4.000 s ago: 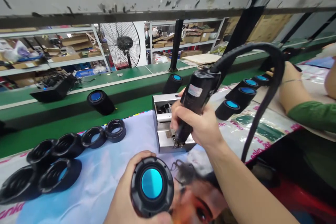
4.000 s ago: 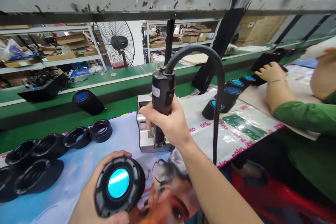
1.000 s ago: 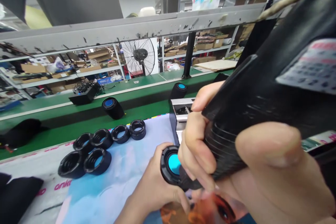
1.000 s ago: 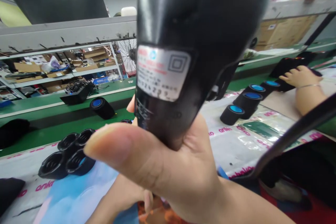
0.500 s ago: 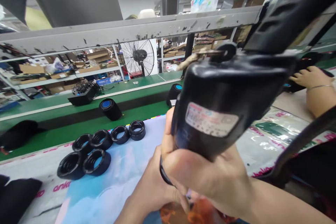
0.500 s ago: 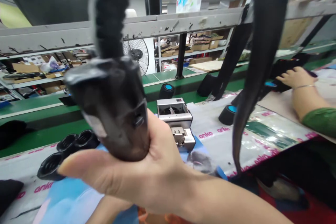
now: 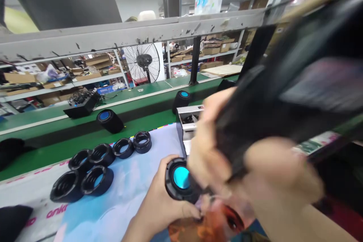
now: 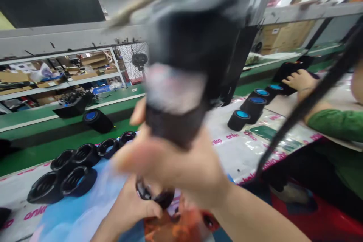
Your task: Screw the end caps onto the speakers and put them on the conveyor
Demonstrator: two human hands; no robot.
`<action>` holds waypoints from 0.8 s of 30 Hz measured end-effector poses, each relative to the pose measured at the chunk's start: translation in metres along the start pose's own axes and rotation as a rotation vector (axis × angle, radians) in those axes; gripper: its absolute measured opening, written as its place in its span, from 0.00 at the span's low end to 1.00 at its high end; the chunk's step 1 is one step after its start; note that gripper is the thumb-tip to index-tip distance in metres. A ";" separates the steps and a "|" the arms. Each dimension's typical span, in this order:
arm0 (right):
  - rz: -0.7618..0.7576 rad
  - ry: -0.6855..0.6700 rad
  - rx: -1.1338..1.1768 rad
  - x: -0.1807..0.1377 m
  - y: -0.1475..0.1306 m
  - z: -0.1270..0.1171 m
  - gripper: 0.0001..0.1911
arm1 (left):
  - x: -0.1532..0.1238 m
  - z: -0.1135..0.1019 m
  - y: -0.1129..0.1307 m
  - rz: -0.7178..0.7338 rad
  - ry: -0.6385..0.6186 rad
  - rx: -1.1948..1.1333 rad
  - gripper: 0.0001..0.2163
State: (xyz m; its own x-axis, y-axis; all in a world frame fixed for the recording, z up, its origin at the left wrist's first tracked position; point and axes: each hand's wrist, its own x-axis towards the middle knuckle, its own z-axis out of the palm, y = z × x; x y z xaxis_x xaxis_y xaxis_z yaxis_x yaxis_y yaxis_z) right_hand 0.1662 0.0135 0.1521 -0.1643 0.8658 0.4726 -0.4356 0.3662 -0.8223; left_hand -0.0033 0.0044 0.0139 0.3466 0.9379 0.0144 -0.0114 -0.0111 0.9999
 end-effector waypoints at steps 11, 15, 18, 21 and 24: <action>-0.120 0.509 -0.221 0.020 0.085 -0.090 0.28 | -0.004 0.002 -0.011 -0.067 0.070 -0.076 0.46; -0.037 0.467 -0.211 0.015 0.088 -0.095 0.26 | -0.005 0.004 -0.004 -0.081 0.088 -0.075 0.46; -0.013 0.424 -0.162 0.013 0.070 -0.087 0.26 | -0.005 0.005 -0.003 -0.090 0.075 -0.094 0.47; -0.113 0.411 -0.070 0.016 0.037 -0.060 0.28 | -0.004 0.006 -0.006 -0.076 0.061 -0.090 0.49; -0.142 0.318 0.019 0.022 0.008 -0.022 0.26 | -0.002 0.006 -0.009 -0.024 0.027 -0.072 0.48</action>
State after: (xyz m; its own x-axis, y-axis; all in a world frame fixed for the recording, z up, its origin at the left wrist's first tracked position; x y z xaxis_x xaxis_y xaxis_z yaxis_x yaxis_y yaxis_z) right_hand 0.1786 0.0429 0.1494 0.1818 0.8709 0.4565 -0.4512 0.4864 -0.7482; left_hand 0.0017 0.0004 0.0051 0.3225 0.9465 -0.0110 -0.0708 0.0358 0.9968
